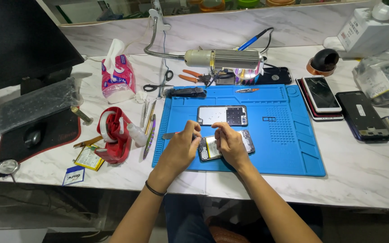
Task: The person is using a small prying tool to remove internal shielding and other small components from a disassembled smartphone.
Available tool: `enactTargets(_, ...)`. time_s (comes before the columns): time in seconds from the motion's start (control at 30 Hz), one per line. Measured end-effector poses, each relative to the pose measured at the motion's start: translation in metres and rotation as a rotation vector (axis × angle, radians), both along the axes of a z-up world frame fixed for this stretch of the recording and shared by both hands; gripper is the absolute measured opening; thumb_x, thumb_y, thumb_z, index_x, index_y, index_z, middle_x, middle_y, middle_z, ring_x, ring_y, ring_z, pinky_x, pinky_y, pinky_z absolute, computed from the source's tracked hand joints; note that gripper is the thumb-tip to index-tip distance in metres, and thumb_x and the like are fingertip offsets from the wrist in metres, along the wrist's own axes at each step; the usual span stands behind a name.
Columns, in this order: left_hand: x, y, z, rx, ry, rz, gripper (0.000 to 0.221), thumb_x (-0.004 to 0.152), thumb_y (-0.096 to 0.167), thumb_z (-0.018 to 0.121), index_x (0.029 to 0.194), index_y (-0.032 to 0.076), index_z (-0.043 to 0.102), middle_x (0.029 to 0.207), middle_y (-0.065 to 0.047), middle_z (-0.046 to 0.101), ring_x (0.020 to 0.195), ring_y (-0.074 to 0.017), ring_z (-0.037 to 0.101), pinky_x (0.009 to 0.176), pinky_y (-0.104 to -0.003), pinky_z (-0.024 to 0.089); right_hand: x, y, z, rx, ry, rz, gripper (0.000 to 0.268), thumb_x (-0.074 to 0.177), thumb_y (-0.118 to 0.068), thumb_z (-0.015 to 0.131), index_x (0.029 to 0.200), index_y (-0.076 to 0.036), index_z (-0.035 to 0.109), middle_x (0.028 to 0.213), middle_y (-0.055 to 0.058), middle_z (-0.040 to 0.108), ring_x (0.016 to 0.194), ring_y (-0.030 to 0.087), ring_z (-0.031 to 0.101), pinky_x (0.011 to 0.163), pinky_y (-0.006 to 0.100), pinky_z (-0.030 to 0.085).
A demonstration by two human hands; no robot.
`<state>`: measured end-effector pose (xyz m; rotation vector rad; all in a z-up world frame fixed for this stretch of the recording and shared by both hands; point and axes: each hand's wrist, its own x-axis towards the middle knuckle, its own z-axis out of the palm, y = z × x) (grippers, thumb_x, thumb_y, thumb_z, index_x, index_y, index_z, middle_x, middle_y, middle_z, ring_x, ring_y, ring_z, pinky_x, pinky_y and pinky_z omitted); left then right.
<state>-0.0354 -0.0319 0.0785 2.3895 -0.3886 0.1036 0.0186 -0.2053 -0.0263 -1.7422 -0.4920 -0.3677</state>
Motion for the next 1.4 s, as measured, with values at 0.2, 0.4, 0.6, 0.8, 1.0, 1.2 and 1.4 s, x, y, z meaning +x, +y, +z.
enactTargets(0.2,-0.006,0.006,0.017,-0.176,0.031,0.051,0.023,0.1,0.009,0.054,0.121,0.005,0.047,0.105,-0.026,0.073,0.088,-0.039,0.076,0.069,-0.041,0.065,-0.002,-0.001,0.004,-0.01,0.014,-0.008,0.032,0.098,0.005,0.041,0.111,-0.008,0.067,0.063,0.004,0.061,0.048,0.017,0.062,0.051,0.03,0.054)
enactTargets(0.4,-0.009,0.006,0.027,-0.405,-0.006,0.105,0.023,0.1,0.013,0.054,0.119,0.003,0.046,0.108,-0.028,0.072,0.091,-0.0425,0.075,0.067,-0.039,0.067,0.0,-0.005,0.008,-0.084,0.033,0.042,0.021,0.098,-0.017,0.062,0.115,-0.011,0.073,0.076,0.011,0.07,0.061,0.021,0.065,0.053,0.031,0.056)
enactTargets(0.6,0.001,0.006,0.011,-0.584,-0.019,0.113,0.022,0.1,0.013,0.053,0.118,0.002,0.043,0.107,-0.028,0.07,0.09,-0.0392,0.075,0.067,-0.037,0.069,0.001,-0.003,0.009,-0.103,-0.018,0.106,0.01,0.09,-0.013,0.076,0.097,-0.008,0.08,0.073,0.009,0.068,0.06,0.02,0.063,0.051,0.03,0.052)
enactTargets(0.8,0.029,0.022,-0.025,-0.878,-0.164,0.231,0.029,0.1,0.018,0.056,0.117,0.002,0.038,0.103,-0.023,0.069,0.083,-0.0341,0.076,0.063,-0.033,0.069,0.006,-0.001,-0.006,-0.121,-0.036,0.023,0.017,0.097,-0.015,0.069,0.082,-0.009,0.074,0.065,0.007,0.064,0.06,0.021,0.064,0.052,0.029,0.052)
enactTargets(1.0,0.038,0.031,-0.078,-0.735,-0.458,0.412,0.021,0.103,0.012,0.053,0.116,0.002,0.04,0.101,-0.019,0.069,0.07,-0.0268,0.075,0.055,-0.031,0.069,0.007,-0.002,-0.007,-0.105,0.006,-0.042,0.02,0.101,-0.019,0.064,0.087,-0.01,0.073,0.065,0.008,0.065,0.062,0.02,0.065,0.057,0.031,0.055)
enactTargets(1.2,0.043,0.03,-0.086,-0.643,-0.535,0.385,0.02,0.103,0.011,0.054,0.119,0.004,0.044,0.1,-0.018,0.071,0.071,-0.0262,0.076,0.059,-0.03,0.068,0.014,-0.003,0.011,0.054,0.277,0.109,0.017,0.1,-0.014,0.06,0.094,-0.004,0.072,0.053,0.006,0.059,0.039,0.016,0.061,0.041,0.026,0.051)
enactTargets(1.4,0.046,0.033,-0.092,-0.604,-0.566,0.398,0.021,0.104,0.012,0.054,0.12,0.007,0.044,0.102,-0.014,0.071,0.074,-0.0248,0.076,0.063,-0.028,0.067,0.066,-0.01,0.015,-0.454,0.009,-0.108,0.012,0.095,-0.019,0.07,0.098,-0.011,0.079,0.073,0.012,0.064,0.065,0.03,0.065,0.061,0.04,0.052)
